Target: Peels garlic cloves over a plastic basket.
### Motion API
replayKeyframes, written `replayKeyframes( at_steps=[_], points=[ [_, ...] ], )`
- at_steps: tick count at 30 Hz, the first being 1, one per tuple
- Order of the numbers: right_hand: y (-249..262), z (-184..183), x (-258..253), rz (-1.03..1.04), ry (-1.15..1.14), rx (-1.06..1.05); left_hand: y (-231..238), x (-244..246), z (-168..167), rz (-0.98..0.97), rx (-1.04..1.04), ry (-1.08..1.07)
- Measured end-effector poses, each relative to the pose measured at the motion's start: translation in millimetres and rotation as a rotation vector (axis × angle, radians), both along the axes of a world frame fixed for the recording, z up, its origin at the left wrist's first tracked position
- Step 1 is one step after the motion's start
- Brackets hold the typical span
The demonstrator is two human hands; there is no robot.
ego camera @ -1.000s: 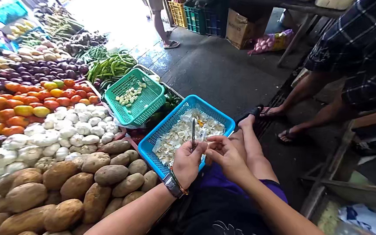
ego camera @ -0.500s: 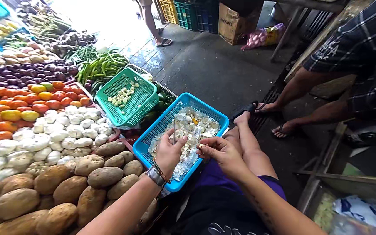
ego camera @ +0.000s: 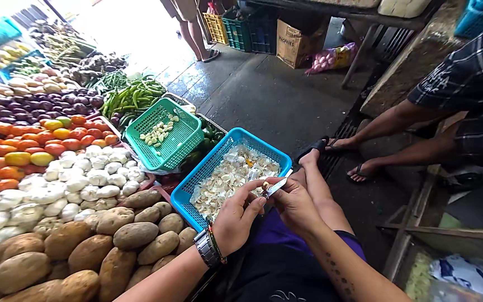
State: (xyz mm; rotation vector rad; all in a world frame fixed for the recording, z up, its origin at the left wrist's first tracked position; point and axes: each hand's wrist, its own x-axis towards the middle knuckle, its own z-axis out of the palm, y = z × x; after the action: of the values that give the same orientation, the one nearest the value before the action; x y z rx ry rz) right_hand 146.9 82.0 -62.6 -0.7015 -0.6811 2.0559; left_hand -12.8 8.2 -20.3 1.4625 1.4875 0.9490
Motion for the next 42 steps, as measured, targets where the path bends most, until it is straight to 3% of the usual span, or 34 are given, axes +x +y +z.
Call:
replayKeyframes(
  at_steps=[6, 16, 29, 34, 40, 42],
  points=[
    [-2, -1, 6, -0.015, 0.006, -0.001, -1, 4, -6, 0.023, 0.048, 0.014],
    [-9, -10, 6, -0.127, -0.074, 0.245, -2, 7, -10, 0.059, 0.061, 0.037],
    [-8, -19, 7, -0.117, -0.131, 0.377, 1, 10, -11, 0.149, -0.132, -0.386],
    [-5, -19, 8, -0.119, -0.359, 0.479, 2, 11, -12, 0.195, -0.132, -0.460],
    [-6, -12, 8, -0.006, -0.316, 0.399, 1, 8, -11, 0.148, -0.202, -0.527],
    [-4, -8, 6, -0.021, -0.288, 0.339, 4, 4, -8, 0.220, -0.194, -0.518]
  ],
)
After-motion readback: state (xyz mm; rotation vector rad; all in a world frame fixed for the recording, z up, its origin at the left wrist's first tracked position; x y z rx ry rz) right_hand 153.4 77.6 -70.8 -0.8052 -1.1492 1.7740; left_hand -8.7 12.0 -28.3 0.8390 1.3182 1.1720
